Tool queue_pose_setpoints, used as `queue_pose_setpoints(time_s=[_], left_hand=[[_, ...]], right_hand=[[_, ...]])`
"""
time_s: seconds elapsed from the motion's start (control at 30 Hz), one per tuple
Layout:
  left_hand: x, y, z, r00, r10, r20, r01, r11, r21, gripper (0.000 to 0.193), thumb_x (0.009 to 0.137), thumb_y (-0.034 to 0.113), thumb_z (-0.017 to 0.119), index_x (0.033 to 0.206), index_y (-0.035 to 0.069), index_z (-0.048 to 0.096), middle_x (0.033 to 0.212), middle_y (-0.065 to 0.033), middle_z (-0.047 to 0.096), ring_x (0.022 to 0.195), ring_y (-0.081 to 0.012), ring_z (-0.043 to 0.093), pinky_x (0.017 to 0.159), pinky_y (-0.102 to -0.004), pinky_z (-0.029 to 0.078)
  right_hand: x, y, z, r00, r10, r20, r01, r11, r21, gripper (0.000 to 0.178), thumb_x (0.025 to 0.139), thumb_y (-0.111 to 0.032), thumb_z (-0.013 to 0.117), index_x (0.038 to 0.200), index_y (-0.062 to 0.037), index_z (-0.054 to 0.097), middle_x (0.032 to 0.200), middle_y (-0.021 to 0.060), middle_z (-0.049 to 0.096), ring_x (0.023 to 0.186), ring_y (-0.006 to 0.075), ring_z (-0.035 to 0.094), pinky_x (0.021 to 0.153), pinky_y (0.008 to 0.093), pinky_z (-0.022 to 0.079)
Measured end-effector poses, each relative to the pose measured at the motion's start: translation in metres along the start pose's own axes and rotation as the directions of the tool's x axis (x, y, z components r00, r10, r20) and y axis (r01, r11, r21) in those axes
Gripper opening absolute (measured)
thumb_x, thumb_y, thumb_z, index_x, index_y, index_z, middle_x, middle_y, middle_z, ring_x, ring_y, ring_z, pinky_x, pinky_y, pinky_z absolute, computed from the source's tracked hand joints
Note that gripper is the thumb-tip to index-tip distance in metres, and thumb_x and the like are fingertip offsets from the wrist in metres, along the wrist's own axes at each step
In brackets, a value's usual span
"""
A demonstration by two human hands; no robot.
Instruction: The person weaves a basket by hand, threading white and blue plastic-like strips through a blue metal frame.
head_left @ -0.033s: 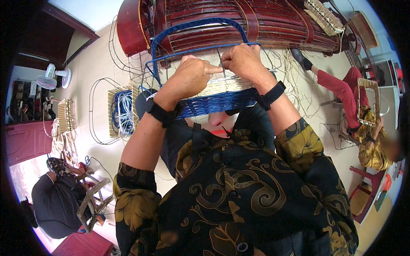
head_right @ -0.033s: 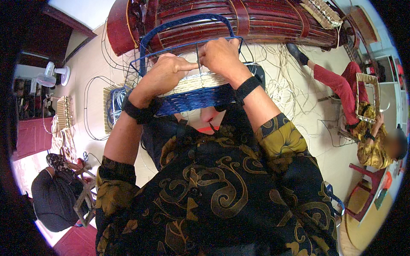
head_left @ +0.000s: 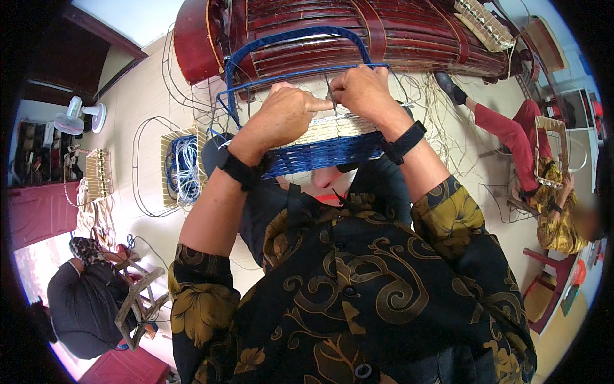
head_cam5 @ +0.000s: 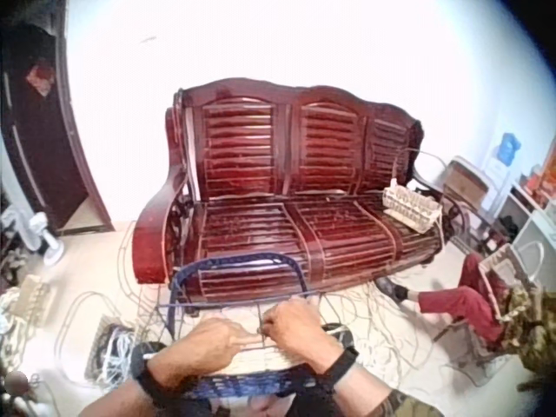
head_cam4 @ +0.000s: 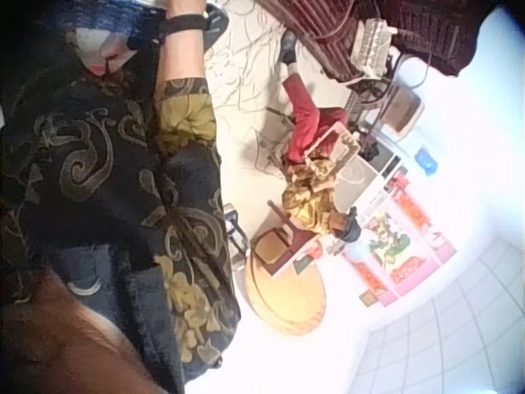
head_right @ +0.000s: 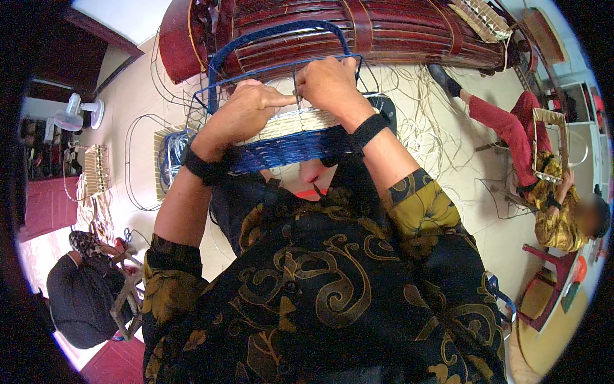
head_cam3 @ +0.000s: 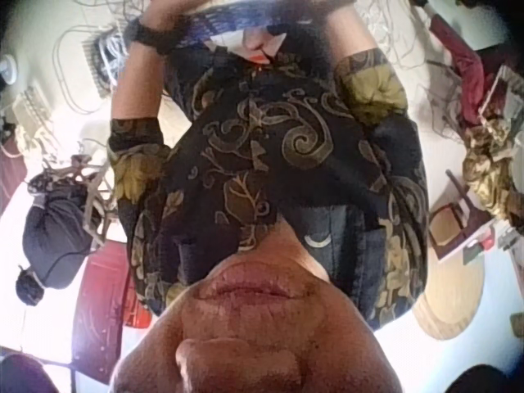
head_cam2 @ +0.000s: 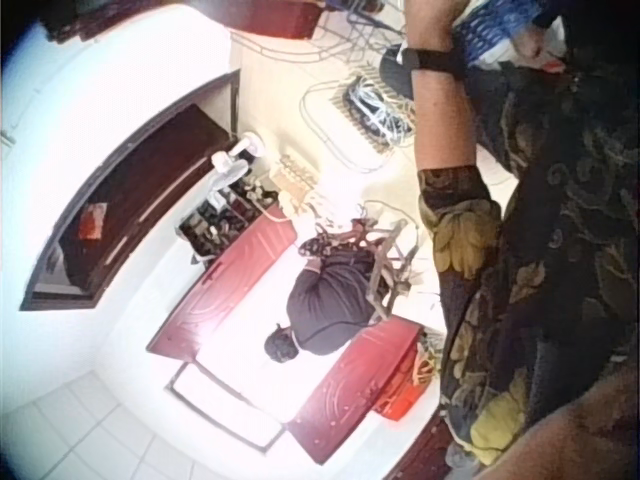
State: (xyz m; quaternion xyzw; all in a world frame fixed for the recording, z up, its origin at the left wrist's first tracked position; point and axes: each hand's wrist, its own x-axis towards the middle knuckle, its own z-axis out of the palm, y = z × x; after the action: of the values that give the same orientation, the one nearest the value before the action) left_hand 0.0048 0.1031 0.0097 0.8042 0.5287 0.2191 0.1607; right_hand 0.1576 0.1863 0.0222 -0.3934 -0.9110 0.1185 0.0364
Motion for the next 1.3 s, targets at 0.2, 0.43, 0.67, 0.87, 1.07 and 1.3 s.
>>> queue_pose_setpoints(time_s=[0.2, 0.43, 0.67, 0.87, 1.07, 1.3], left_hand=[[0.016, 0.005, -0.012, 0.933, -0.146, 0.329, 0.112, 0.986, 0.122, 0.026, 0.076, 0.010, 0.056, 0.099, 0.016, 0.066, 0.088, -0.0089, 0.064, 0.088, -0.0245, 0.055, 0.081, -0.0384, 0.033], [0.000, 0.023, -0.024, 0.988, -0.153, -0.033, 0.156, 0.962, 0.224, 0.011, 0.070, 0.015, 0.060, 0.078, 0.008, 0.060, 0.090, -0.0109, 0.052, 0.095, -0.0285, 0.044, 0.078, -0.0391, 0.033], [-0.014, 0.061, -0.054, 0.942, 0.128, -0.310, 0.076, 0.818, 0.570, 0.016, 0.063, 0.004, 0.060, 0.078, 0.006, 0.063, 0.089, -0.0160, 0.052, 0.094, -0.0304, 0.047, 0.082, -0.0402, 0.033], [-0.037, 0.060, -0.089, 0.800, -0.220, -0.558, 0.263, 0.965, -0.002, 0.037, 0.072, 0.007, 0.059, 0.108, 0.007, 0.054, 0.100, -0.0149, 0.056, 0.093, -0.0313, 0.053, 0.082, -0.0378, 0.042], [-0.064, 0.037, -0.039, 0.930, -0.235, -0.282, 0.259, 0.965, 0.051, 0.036, 0.068, 0.001, 0.059, 0.103, 0.006, 0.058, 0.110, -0.0167, 0.052, 0.106, -0.0315, 0.048, 0.090, -0.0377, 0.037], [-0.063, 0.049, -0.004, 0.933, -0.109, -0.344, 0.210, 0.939, 0.272, 0.038, 0.063, 0.002, 0.061, 0.101, 0.006, 0.059, 0.120, -0.0208, 0.044, 0.116, -0.0378, 0.037, 0.096, -0.0449, 0.029]], right_hand=[[0.004, 0.003, 0.004, 1.000, 0.020, 0.010, -0.020, 0.998, 0.055, 0.009, 0.072, -0.022, 0.061, 0.069, -0.0184, 0.068, 0.066, 0.0063, 0.062, 0.070, 0.0252, 0.058, 0.069, 0.0400, 0.026], [-0.012, 0.007, -0.001, 0.990, -0.005, -0.143, 0.049, 0.950, 0.308, 0.011, 0.074, -0.019, 0.057, 0.075, -0.0127, 0.067, 0.071, 0.0100, 0.062, 0.074, 0.0290, 0.057, 0.075, 0.0408, 0.035], [-0.045, -0.013, -0.016, 0.829, -0.467, -0.307, 0.557, 0.735, 0.387, 0.016, 0.077, -0.013, 0.056, 0.086, -0.0017, 0.061, 0.083, 0.0101, 0.061, 0.078, 0.0237, 0.056, 0.073, 0.0353, 0.044], [-0.082, 0.035, -0.048, 0.922, -0.224, -0.315, 0.358, 0.182, 0.916, 0.023, 0.089, -0.017, 0.045, 0.078, -0.0022, 0.058, 0.086, 0.0106, 0.060, 0.088, 0.0206, 0.055, 0.083, 0.0340, 0.042], [-0.104, 0.109, -0.044, 0.820, 0.514, -0.252, 0.118, 0.279, 0.953, 0.020, 0.090, -0.019, 0.048, 0.084, -0.0023, 0.056, 0.070, 0.0013, 0.052, 0.067, 0.0084, 0.046, 0.066, 0.0225, 0.038], [-0.122, 0.162, -0.023, 0.775, 0.620, 0.123, 0.095, -0.306, 0.947, 0.019, 0.091, -0.017, 0.045, 0.094, 0.0005, 0.053, 0.083, 0.0074, 0.060, 0.071, 0.0122, 0.057, 0.060, 0.0194, 0.046]])
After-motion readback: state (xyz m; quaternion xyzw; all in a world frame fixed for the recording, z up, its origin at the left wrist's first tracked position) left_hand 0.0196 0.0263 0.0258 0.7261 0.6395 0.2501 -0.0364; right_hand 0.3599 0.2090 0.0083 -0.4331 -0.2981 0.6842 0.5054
